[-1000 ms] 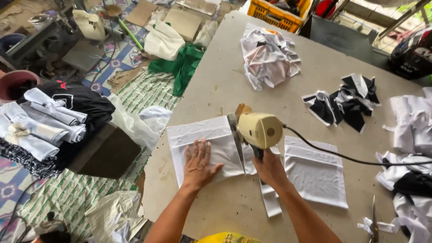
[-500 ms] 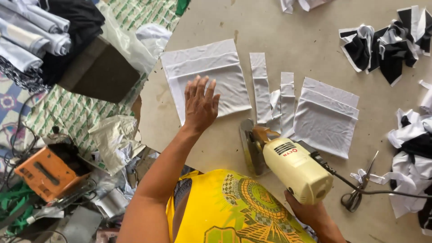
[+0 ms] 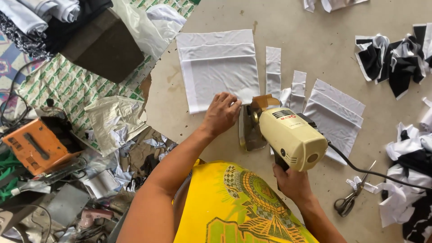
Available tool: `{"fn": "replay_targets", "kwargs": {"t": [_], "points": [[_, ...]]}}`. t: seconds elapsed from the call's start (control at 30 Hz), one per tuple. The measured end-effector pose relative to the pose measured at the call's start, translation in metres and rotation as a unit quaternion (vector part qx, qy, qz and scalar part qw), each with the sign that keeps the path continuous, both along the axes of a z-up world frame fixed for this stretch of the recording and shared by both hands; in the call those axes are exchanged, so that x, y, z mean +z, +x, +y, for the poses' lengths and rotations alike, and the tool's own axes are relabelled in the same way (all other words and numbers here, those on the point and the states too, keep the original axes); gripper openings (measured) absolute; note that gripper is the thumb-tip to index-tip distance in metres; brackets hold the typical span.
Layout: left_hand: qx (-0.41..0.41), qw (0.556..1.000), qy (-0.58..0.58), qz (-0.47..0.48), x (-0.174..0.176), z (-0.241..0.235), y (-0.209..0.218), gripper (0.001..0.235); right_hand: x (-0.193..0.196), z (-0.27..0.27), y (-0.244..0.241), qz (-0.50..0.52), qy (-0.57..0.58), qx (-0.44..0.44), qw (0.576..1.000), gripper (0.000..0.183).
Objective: Using an electric rotary cutter and scissors to cut white and black fabric pieces on a work table, then sorting and stacking the cut components.
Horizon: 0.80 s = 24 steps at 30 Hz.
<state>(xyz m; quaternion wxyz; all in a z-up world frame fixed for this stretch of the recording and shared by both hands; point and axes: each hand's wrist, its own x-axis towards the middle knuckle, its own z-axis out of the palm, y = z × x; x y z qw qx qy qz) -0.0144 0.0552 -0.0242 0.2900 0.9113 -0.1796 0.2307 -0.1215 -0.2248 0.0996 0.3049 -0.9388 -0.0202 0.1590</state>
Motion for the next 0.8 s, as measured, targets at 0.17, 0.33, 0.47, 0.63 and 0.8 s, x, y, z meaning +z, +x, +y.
{"fn": "replay_targets", "kwargs": {"t": [0.17,0.33,0.47,0.63,0.8], "points": [[-0.029,0.999,0.027,-0.022,-0.001,0.002,0.0,0.021,0.012,0.012,0.004,0.051,0.013,-0.043,0.998,0.038],[-0.033,0.997,0.067,-0.023,-0.009,-0.002,0.002,0.024,0.027,0.032,0.01,0.016,0.035,-0.028,0.999,0.064],[0.015,0.997,0.037,-0.065,-0.017,-0.007,0.004,0.011,0.051,0.058,0.02,0.035,0.004,-0.051,0.998,0.037],[0.014,0.998,0.046,-0.046,-0.015,-0.007,0.002,0.011,0.051,0.065,0.026,0.059,-0.04,-0.072,0.995,0.028],[0.012,0.998,0.05,-0.036,-0.011,-0.006,0.001,0.009,0.012,0.035,0.022,0.06,-0.061,-0.08,0.993,0.03]]}}
